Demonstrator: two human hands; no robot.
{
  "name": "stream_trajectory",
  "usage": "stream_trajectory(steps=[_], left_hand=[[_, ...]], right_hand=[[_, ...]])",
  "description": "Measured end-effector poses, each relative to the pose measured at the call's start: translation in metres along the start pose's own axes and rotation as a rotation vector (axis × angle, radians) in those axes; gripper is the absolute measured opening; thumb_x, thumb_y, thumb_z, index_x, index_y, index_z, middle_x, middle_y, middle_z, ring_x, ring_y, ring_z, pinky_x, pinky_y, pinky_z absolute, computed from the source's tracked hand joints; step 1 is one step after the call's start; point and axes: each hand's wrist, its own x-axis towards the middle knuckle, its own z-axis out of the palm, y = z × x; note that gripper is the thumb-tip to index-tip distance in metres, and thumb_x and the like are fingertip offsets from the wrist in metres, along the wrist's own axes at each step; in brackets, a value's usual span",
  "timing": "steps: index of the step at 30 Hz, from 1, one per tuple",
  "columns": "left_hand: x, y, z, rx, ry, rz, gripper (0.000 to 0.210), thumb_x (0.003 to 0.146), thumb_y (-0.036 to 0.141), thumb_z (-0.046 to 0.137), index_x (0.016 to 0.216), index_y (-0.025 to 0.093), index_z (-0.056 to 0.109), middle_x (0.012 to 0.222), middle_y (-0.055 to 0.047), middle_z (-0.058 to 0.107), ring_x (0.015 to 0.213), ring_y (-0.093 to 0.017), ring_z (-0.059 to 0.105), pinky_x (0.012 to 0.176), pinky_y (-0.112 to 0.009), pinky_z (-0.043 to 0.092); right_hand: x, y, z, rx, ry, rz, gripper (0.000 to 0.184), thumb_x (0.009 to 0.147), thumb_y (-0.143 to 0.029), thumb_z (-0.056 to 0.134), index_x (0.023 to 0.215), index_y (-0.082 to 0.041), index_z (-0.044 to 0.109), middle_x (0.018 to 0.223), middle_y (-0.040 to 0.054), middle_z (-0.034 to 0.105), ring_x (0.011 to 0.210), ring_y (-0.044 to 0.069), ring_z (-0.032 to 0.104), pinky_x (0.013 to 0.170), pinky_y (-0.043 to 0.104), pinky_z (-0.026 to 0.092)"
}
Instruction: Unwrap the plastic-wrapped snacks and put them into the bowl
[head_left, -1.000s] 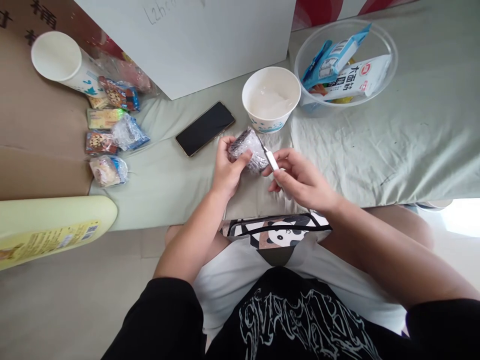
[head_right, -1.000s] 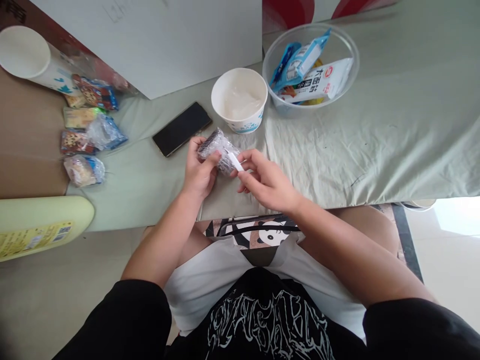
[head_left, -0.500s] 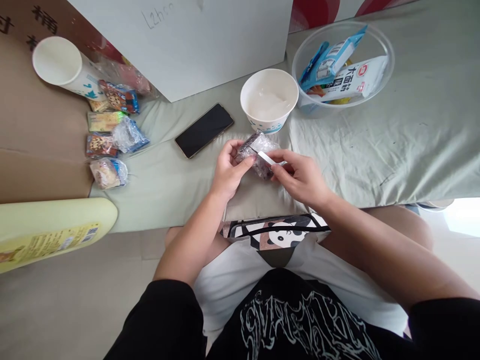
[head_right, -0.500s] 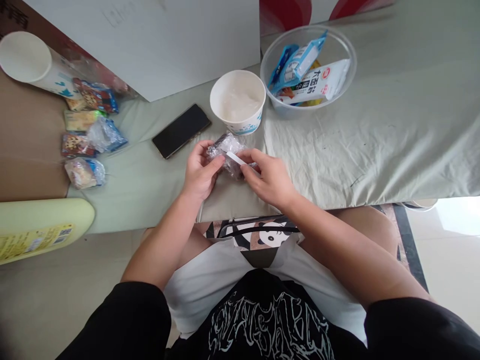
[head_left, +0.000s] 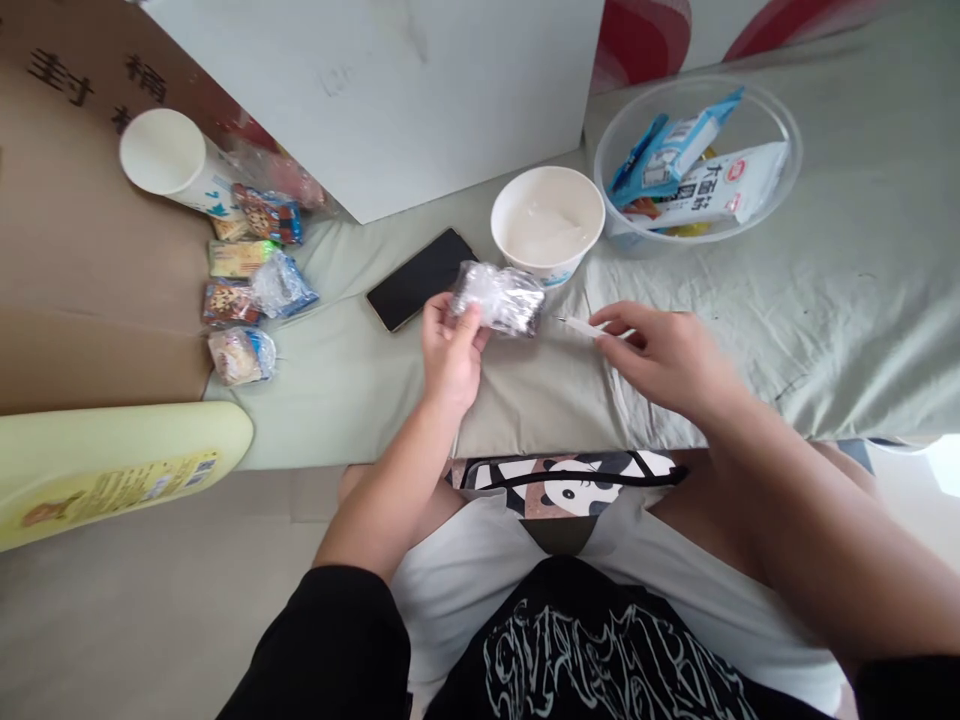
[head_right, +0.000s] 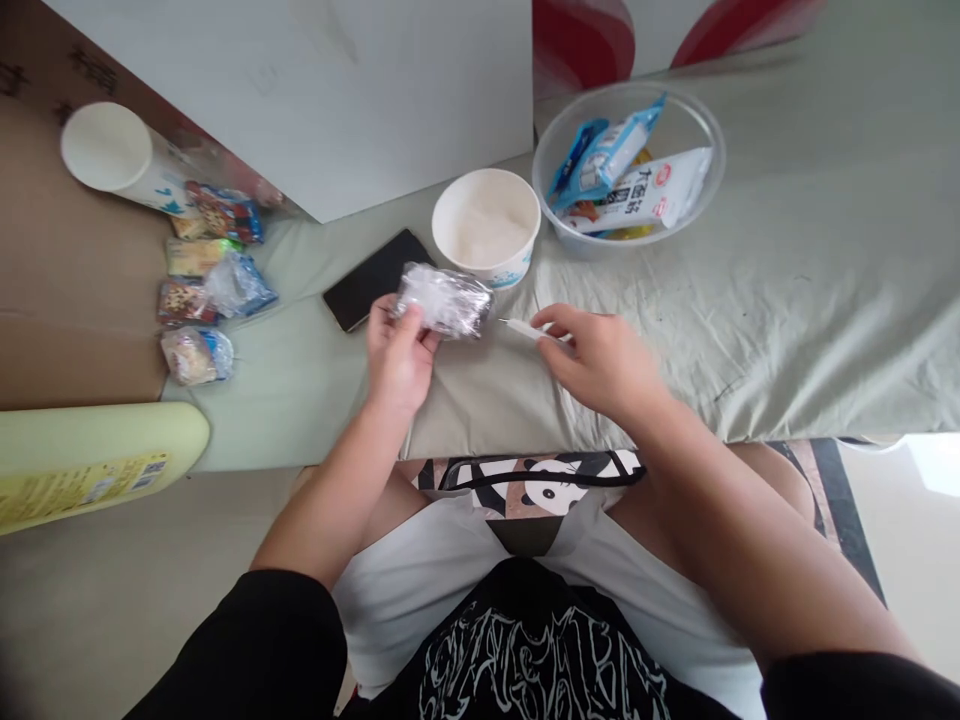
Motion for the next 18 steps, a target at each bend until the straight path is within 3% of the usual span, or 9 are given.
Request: stream_trajectory(steps=[6, 9, 12, 15, 18], left_hand=[[-0.006, -0.004, 0.004, 0.182, 0.013, 0.088, 0.053, 0.077, 0.053, 0.081, 0.114, 0.029, 0.051, 0.107, -0.002, 0.057, 0.092, -0.016, 0.062, 0.081, -0.029, 0.053], [-0.007, 0.003, -0.001, 0.368, 0.037, 0.180, 0.036, 0.082, 0.046, 0.075, 0.106, 0.025, 0.057, 0.109, -0.005, 0.057, 0.096, -0.019, 0.060, 0.086, -0.033, 0.052], [-0.009, 0.010, -0.007, 0.583, 0.059, 0.330, 0.022, 0.087, 0.042, 0.068, 0.092, 0.022, 0.063, 0.118, -0.009, 0.056, 0.114, -0.024, 0.058, 0.095, -0.036, 0.050], [-0.009, 0.014, -0.012, 0.635, -0.049, 0.332, 0.019, 0.090, 0.039, 0.064, 0.099, 0.022, 0.064, 0.121, -0.011, 0.061, 0.118, -0.025, 0.060, 0.095, -0.038, 0.052], [-0.007, 0.017, -0.014, 0.726, -0.285, 0.334, 0.031, 0.082, 0.026, 0.072, 0.112, 0.023, 0.064, 0.119, -0.010, 0.069, 0.113, -0.026, 0.066, 0.099, -0.041, 0.053]], right_hand=[[0.004, 0.028, -0.011, -0.284, 0.130, 0.011, 0.020, 0.084, -0.028, 0.060, 0.100, -0.026, 0.072, 0.084, 0.0069, 0.076, 0.067, 0.028, 0.066, 0.061, 0.039, 0.047], [0.005, 0.031, -0.001, -0.310, 0.217, -0.138, 0.018, 0.089, -0.027, 0.058, 0.101, -0.024, 0.071, 0.100, 0.0117, 0.076, 0.087, 0.033, 0.070, 0.077, 0.048, 0.054], [0.004, 0.023, 0.012, -0.181, 0.258, -0.306, 0.018, 0.092, -0.028, 0.058, 0.105, -0.023, 0.069, 0.107, 0.0120, 0.074, 0.101, 0.032, 0.071, 0.090, 0.049, 0.056], [0.003, 0.012, 0.023, -0.070, 0.218, -0.374, 0.024, 0.092, -0.025, 0.060, 0.115, -0.024, 0.066, 0.115, 0.0113, 0.073, 0.109, 0.030, 0.071, 0.092, 0.046, 0.058], [0.003, 0.006, 0.031, -0.001, 0.169, -0.434, 0.044, 0.090, -0.024, 0.063, 0.133, -0.024, 0.057, 0.139, 0.0150, 0.064, 0.126, 0.031, 0.065, 0.101, 0.049, 0.056]])
